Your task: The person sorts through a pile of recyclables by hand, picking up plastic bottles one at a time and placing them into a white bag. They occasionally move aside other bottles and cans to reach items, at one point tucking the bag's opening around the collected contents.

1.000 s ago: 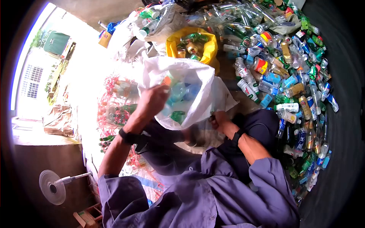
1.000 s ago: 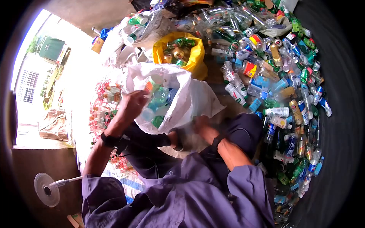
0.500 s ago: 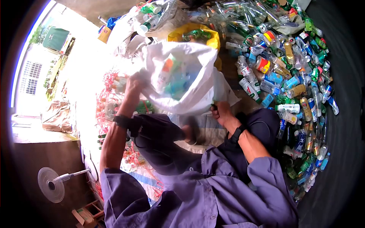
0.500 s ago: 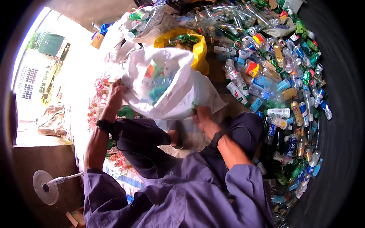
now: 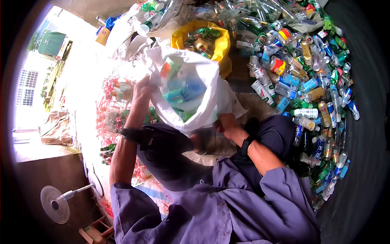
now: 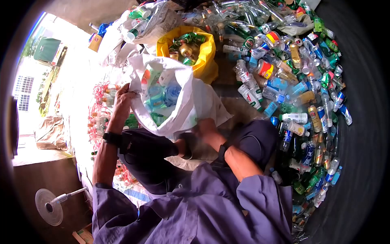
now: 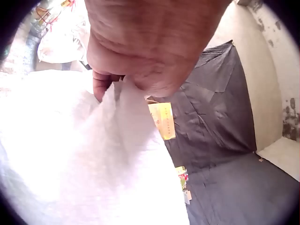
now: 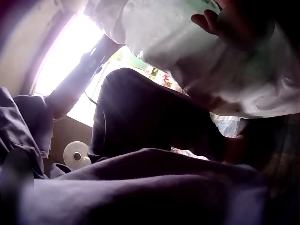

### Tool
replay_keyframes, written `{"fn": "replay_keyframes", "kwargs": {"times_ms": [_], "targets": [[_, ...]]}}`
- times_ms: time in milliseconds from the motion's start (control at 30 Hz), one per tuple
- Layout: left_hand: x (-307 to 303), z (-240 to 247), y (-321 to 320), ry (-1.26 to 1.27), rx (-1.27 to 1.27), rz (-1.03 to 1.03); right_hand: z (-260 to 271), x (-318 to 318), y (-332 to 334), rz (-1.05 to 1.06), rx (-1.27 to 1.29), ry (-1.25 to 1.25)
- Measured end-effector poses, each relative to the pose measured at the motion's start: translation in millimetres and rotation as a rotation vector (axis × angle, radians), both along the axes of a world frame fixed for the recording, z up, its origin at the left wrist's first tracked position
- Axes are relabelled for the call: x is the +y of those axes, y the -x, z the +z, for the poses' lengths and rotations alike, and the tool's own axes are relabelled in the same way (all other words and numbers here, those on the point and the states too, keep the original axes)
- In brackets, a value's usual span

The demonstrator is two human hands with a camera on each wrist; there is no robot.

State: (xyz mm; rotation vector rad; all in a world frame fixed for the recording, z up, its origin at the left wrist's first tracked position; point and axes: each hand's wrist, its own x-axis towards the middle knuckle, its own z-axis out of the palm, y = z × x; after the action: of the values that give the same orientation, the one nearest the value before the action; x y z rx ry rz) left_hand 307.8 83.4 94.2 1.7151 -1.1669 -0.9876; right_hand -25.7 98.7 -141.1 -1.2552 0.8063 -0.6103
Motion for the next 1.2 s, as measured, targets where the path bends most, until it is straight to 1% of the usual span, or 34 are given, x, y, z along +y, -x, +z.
{"fn": "replay_keyframes", "kwargs": {"times_ms": [33, 67, 100, 167, 200, 233, 267, 300, 333, 367, 400, 433, 500, 567, 600, 633, 700, 733, 767, 833, 900, 933, 967, 1033, 1067, 1100, 1167, 1200], "targets": [[2, 0, 2, 0.092, 0.013, 0.019, -2, 0, -1, 0.0, -0.003, -0.005], [4, 0, 3, 0.186, 0.026, 0.038, 49, -7, -3, -0.155, -0.011, -0.445], [6, 3, 3, 0.189, 0.024, 0.039, 80, -12, -5, -0.308, -0.017, -0.881], [7, 8, 3, 0.103, 0.236, 0.085, 83, -11, -6, -0.295, -0.027, -0.82], [7, 15, 9, 0.055, 0.158, 0.082, 83, -10, -3, -0.294, -0.033, -0.765], [11, 21, 20, 0.035, 0.109, 0.11, 67, -8, -4, -0.147, 0.083, -0.491], [12, 22, 24, -0.001, 0.091, 0.1, 77, -9, -6, -0.014, 0.212, -0.219], [13, 21, 23, -0.038, 0.08, 0.08, 87, -8, -6, -0.24, 0.062, -0.639], [16, 21, 32, -0.009, 0.078, 0.096, 63, -4, -9, -0.275, -0.05, -0.695], [19, 22, 42, 0.021, 0.076, 0.109, 75, -5, -12, -0.323, 0.043, -0.685], [22, 25, 50, 0.029, 0.098, 0.144, 68, -7, -10, -0.178, 0.179, -0.561], [26, 25, 55, 0.032, 0.116, 0.182, 91, -6, -13, -0.346, 0.092, -0.75], [33, 7, 36, 0.065, 0.159, 0.253, 95, -4, -12, -0.317, 0.084, -0.71], [30, -8, 6, 0.071, -0.037, 0.089, 107, -2, -8, -0.349, 0.043, -0.7], [32, 1, 16, 0.137, -0.145, 0.042, 109, -2, -8, -0.373, 0.043, -0.701], [32, 5, -1, 0.001, -0.004, -0.029, 110, -1, -8, -0.394, 0.036, -0.712], [29, 18, 12, -0.044, 0.193, 0.077, 112, 4, -10, -0.431, 0.03, -0.726], [31, 19, 15, 0.004, 0.123, 0.087, 114, 7, -12, -0.474, 0.041, -0.683], [31, 27, 30, 0.049, 0.139, 0.116, 113, 11, -15, -0.515, 0.053, -0.642], [29, 19, 31, 0.072, 0.205, 0.169, 106, 18, -23, -0.544, 0.059, -0.632], [25, -16, -13, -0.051, 0.22, 0.069, 96, 25, -32, -0.486, -0.027, -0.635], [24, -24, -17, -0.081, 0.318, 0.045, 93, 28, -37, -0.443, -0.051, -0.704], [25, -22, -15, -0.085, 0.317, 0.038, 94, 29, -40, -0.45, -0.054, -0.707], [28, -16, -13, -0.136, 0.228, 0.111, 96, 33, -48, -0.443, -0.063, -0.754], [30, -6, 6, -0.108, 0.23, 0.153, 116, 29, -37, -0.353, 0.053, -0.728], [32, 0, 18, -0.113, 0.23, 0.153, 120, 28, -35, -0.354, 0.054, -0.732], [34, 8, 33, -0.076, 0.19, 0.154, 131, 24, -32, -0.228, 0.087, -0.684], [35, 9, 28, -0.113, 0.16, 0.078, 159, 25, -18, -0.255, 0.046, -0.664]]}}
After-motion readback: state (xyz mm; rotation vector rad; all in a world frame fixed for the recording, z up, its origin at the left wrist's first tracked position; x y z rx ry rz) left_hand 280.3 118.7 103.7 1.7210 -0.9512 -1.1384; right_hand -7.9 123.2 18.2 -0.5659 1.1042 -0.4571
